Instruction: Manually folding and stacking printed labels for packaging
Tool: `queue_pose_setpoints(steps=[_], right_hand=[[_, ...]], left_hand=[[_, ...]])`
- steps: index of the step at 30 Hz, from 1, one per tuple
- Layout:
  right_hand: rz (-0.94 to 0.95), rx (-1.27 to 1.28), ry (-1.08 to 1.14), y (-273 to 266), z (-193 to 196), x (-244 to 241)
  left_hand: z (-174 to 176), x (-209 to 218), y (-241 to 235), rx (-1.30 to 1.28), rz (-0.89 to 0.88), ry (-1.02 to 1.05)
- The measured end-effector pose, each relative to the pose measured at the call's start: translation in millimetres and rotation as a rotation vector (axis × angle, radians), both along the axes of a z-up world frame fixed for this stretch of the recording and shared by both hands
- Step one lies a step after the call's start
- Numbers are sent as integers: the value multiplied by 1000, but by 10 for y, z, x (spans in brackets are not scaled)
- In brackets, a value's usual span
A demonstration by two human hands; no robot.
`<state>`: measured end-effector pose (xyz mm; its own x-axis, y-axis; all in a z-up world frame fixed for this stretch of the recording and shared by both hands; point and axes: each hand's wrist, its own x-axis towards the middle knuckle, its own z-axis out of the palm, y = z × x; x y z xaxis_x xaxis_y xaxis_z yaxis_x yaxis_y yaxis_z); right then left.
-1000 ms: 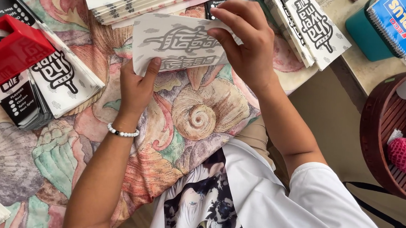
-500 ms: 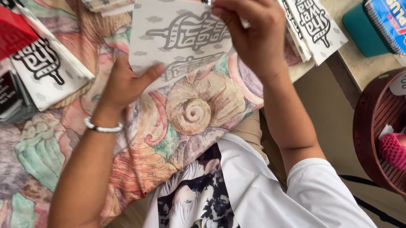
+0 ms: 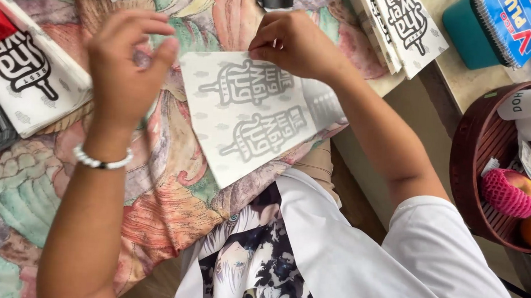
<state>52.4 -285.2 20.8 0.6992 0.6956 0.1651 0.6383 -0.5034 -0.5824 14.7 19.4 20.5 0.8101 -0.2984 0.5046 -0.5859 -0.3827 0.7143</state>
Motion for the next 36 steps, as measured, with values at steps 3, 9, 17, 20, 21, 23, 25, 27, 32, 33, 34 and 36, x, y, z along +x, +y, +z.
queue_pose_setpoints(steps=[3, 9, 17, 20, 21, 23, 25, 27, 32, 33, 34, 36], right_hand=[[-41, 74, -65, 109, -246, -26], [-86, -5, -199, 196, -410, -144], [-80, -50, -275, 157, -446, -229], [-55, -96, -326, 120, -458, -245], [-58, -94, -325, 115, -428, -247], [-13, -179, -362, 105, -372, -253], [-10, -215, -321, 131, -315, -245], [-8, -252, -283, 146, -283, -225], [-1, -355, -229, 139, -286, -170], [-2, -353, -227, 136, -286, -172], [-5, -343, -229, 137, -287, -175], [-7, -330, -231, 141, -278, -187]], left_hand=[[-153, 50, -139, 244, 96, -287], [-251, 182, -226, 495, -38, -440], [-407, 306, -134, 671, -118, -229], [-408, 310, -107, 629, -131, -211], [-414, 317, -90, 632, -134, -211], [-425, 336, -54, 571, -161, -190], [-430, 354, -15, 578, -181, -169], [-404, 366, 7, 584, -201, -152], [-304, 361, -5, 637, -227, -71], [-302, 365, -9, 638, -228, -70], [-302, 365, -9, 637, -225, -41], [-267, 336, -39, 637, -220, -10]])
